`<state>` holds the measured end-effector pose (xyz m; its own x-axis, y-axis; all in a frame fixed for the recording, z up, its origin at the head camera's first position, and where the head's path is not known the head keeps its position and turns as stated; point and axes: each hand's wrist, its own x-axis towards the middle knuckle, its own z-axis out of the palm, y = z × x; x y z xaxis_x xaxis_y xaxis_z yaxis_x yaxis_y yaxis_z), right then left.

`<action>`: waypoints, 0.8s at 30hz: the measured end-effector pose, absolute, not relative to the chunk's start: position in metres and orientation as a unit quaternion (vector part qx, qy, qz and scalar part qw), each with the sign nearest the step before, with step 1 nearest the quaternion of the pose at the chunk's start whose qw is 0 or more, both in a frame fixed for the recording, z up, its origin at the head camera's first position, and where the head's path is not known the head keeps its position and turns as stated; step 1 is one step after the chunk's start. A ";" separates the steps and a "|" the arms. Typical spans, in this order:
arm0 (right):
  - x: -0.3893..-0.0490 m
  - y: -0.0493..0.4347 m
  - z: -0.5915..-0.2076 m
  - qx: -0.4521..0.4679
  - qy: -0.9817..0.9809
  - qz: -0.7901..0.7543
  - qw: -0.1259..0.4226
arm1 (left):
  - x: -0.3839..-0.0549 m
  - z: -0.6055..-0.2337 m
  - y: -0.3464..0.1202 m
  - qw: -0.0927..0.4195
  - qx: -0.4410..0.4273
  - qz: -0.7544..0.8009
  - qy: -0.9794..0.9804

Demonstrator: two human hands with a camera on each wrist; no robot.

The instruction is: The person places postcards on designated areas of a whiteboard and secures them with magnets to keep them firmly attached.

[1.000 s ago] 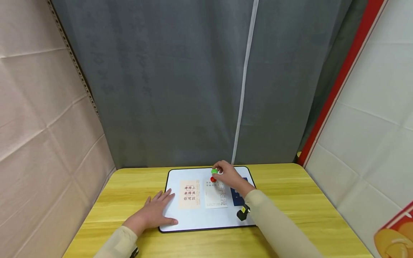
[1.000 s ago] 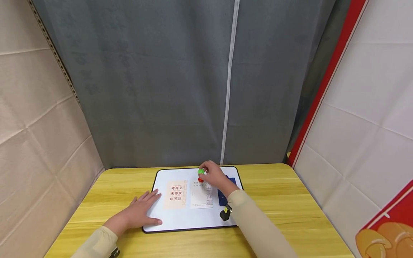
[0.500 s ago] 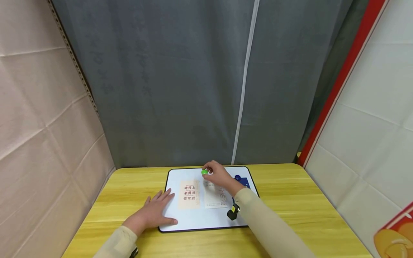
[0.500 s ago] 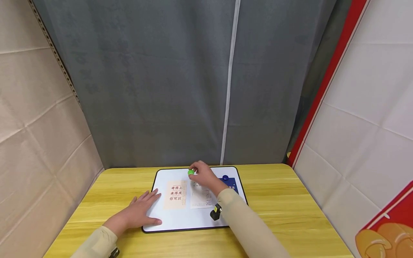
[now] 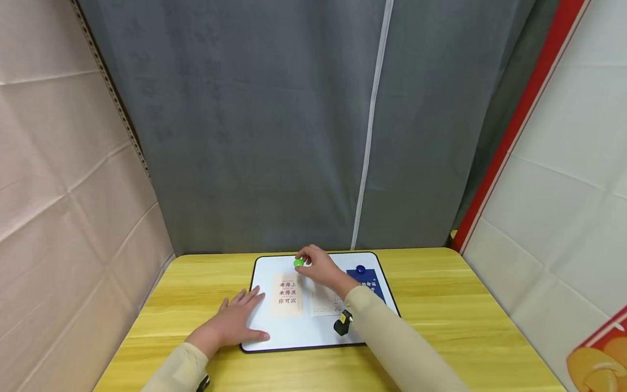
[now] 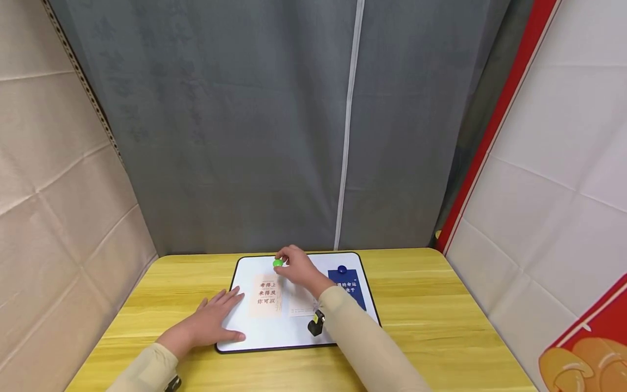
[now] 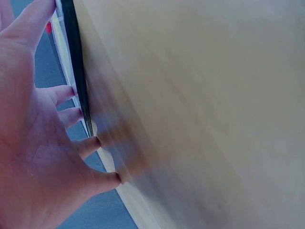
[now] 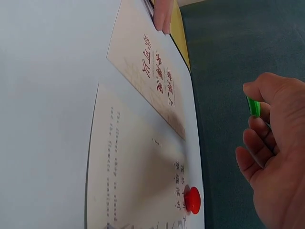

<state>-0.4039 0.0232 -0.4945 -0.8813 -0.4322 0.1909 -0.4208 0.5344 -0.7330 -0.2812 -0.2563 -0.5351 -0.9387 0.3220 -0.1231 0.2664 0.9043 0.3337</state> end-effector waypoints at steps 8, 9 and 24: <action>-0.404 0.010 -0.495 -0.245 0.874 -0.420 0.009 | -0.279 -0.531 -0.256 0.092 0.148 0.162 0.971; -0.403 0.009 -0.495 -0.246 0.874 -0.419 0.008 | -0.279 -0.531 -0.256 0.091 0.148 0.161 0.971; -0.403 -0.005 -0.501 -0.261 0.870 -0.419 -0.012 | -0.280 -0.537 -0.258 0.089 0.148 0.159 0.972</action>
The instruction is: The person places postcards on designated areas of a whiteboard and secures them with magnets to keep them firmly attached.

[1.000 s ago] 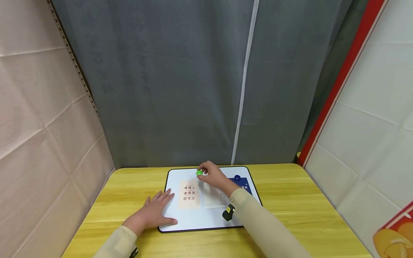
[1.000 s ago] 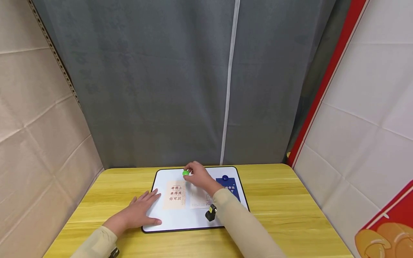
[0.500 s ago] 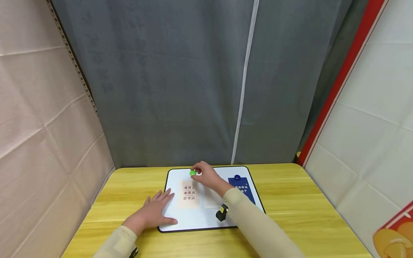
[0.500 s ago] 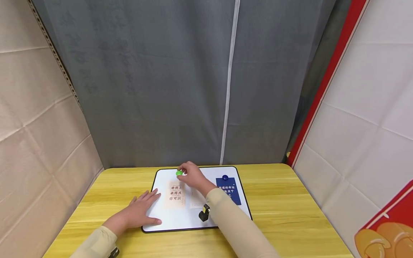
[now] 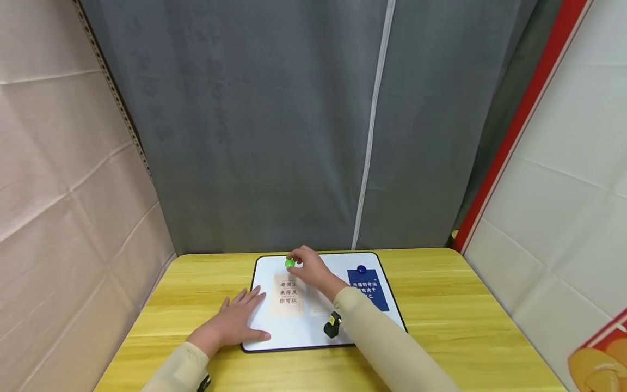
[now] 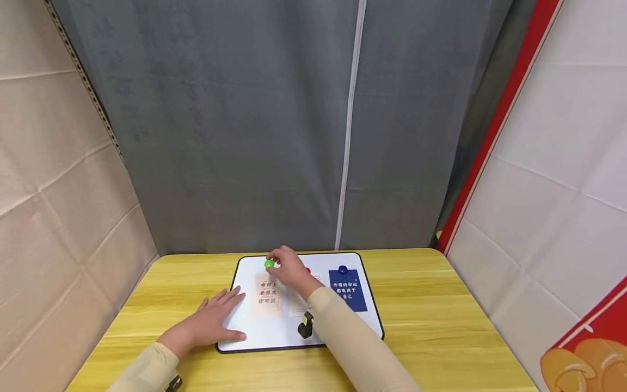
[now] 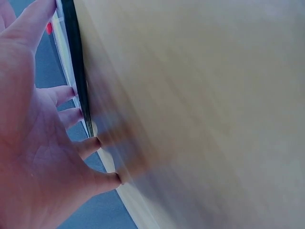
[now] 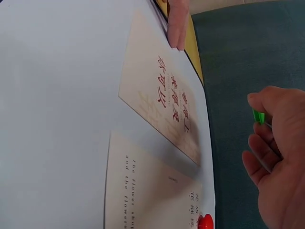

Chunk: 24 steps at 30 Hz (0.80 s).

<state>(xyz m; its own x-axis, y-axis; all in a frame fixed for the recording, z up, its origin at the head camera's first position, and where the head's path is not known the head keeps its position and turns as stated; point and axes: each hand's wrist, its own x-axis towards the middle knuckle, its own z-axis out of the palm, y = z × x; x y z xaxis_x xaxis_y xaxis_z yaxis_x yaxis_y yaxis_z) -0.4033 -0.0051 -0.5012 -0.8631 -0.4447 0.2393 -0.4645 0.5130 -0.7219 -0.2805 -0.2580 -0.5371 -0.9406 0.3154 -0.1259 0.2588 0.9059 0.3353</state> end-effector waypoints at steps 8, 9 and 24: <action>-0.407 -0.011 -0.507 0.267 -0.884 0.383 0.017 | -0.279 -0.532 -0.257 0.087 0.151 0.162 0.971; -0.408 -0.012 -0.509 0.266 -0.887 0.378 0.016 | -0.279 -0.532 -0.257 0.088 0.150 0.163 0.971; -0.413 -0.023 -0.534 0.220 -0.916 0.336 -0.015 | -0.280 -0.534 -0.256 0.088 0.148 0.160 0.972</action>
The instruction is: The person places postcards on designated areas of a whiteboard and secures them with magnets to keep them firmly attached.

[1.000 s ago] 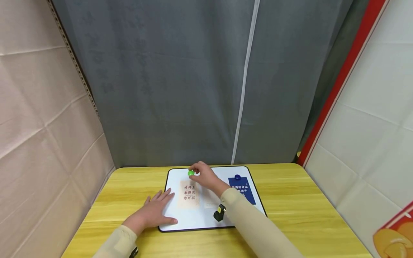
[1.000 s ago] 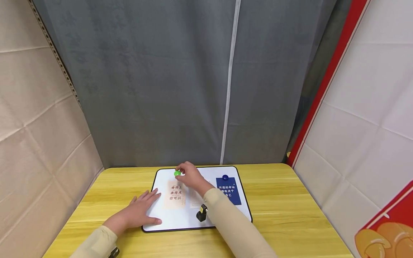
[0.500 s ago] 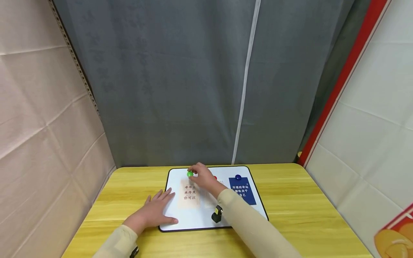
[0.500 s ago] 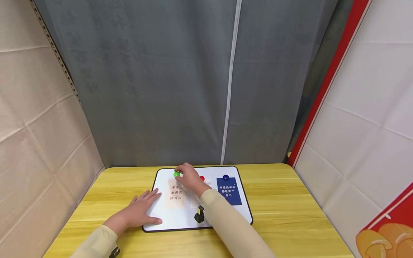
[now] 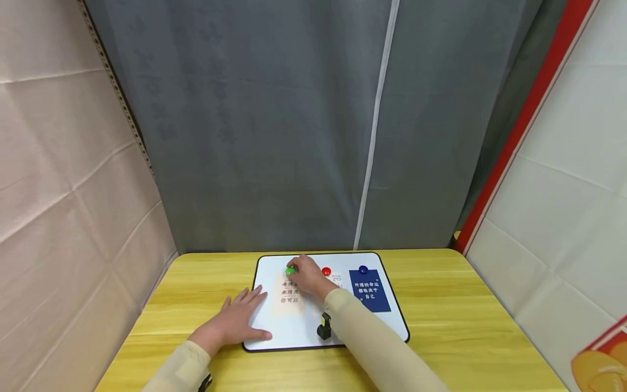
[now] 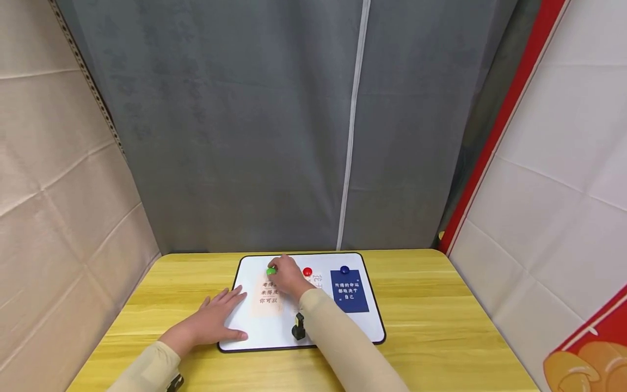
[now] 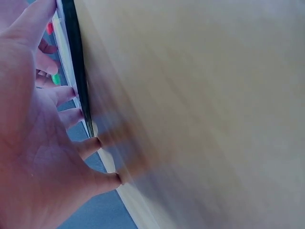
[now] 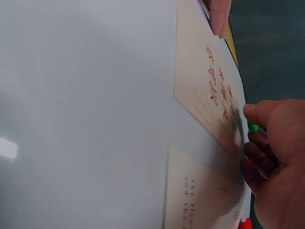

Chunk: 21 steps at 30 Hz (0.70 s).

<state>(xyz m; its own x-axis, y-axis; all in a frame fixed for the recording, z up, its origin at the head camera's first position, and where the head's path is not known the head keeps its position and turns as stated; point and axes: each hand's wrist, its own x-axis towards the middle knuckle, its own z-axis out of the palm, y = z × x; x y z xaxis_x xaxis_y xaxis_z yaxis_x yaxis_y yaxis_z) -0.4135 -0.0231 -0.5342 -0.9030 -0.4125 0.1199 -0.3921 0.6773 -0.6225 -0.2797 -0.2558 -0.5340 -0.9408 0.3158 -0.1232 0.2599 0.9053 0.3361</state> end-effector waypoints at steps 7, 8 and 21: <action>-0.414 -0.023 -0.541 -0.220 0.913 -0.344 0.008 | -0.280 -0.534 -0.255 0.088 0.149 0.159 0.972; -0.415 -0.023 -0.541 -0.222 0.912 -0.344 0.006 | -0.280 -0.534 -0.255 0.088 0.147 0.158 0.972; -0.414 -0.025 -0.544 -0.220 0.914 -0.341 0.001 | -0.281 -0.538 -0.257 0.087 0.149 0.157 0.972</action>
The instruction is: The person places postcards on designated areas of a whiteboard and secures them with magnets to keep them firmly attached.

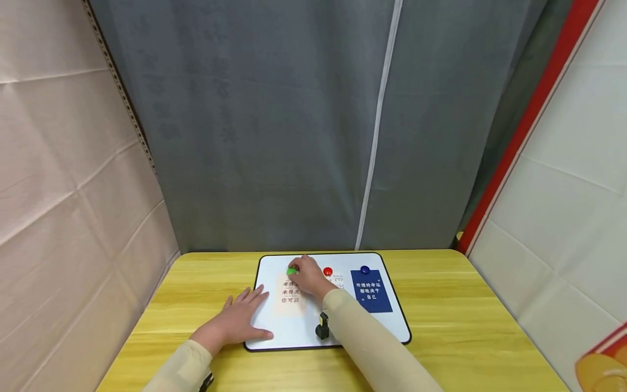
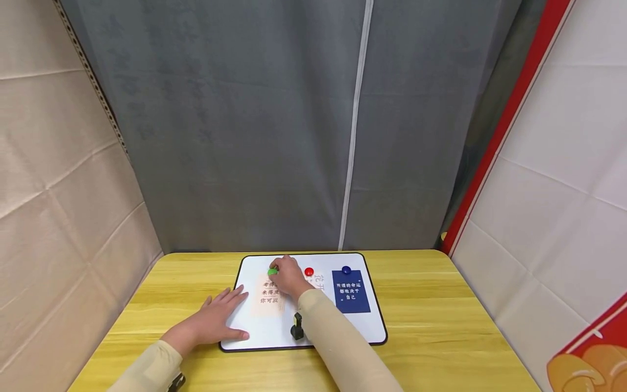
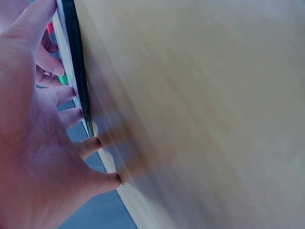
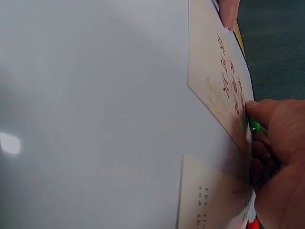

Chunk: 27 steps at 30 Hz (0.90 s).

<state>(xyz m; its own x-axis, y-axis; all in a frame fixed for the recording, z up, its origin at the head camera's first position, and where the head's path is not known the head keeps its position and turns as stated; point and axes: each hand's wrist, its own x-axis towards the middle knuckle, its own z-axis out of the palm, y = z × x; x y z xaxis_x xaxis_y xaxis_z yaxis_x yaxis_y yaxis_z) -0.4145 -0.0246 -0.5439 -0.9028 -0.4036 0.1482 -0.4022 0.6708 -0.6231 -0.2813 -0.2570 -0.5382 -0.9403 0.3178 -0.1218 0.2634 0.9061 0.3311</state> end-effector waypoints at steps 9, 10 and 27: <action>-0.414 -0.025 -0.542 -0.210 0.915 -0.345 0.013 | -0.282 -0.540 -0.257 0.092 0.141 0.158 0.973; -0.414 -0.025 -0.541 -0.211 0.915 -0.345 0.013 | -0.282 -0.540 -0.257 0.092 0.140 0.159 0.973; -0.415 -0.023 -0.541 -0.189 0.917 -0.350 0.029 | -0.281 -0.537 -0.254 0.090 0.143 0.157 0.973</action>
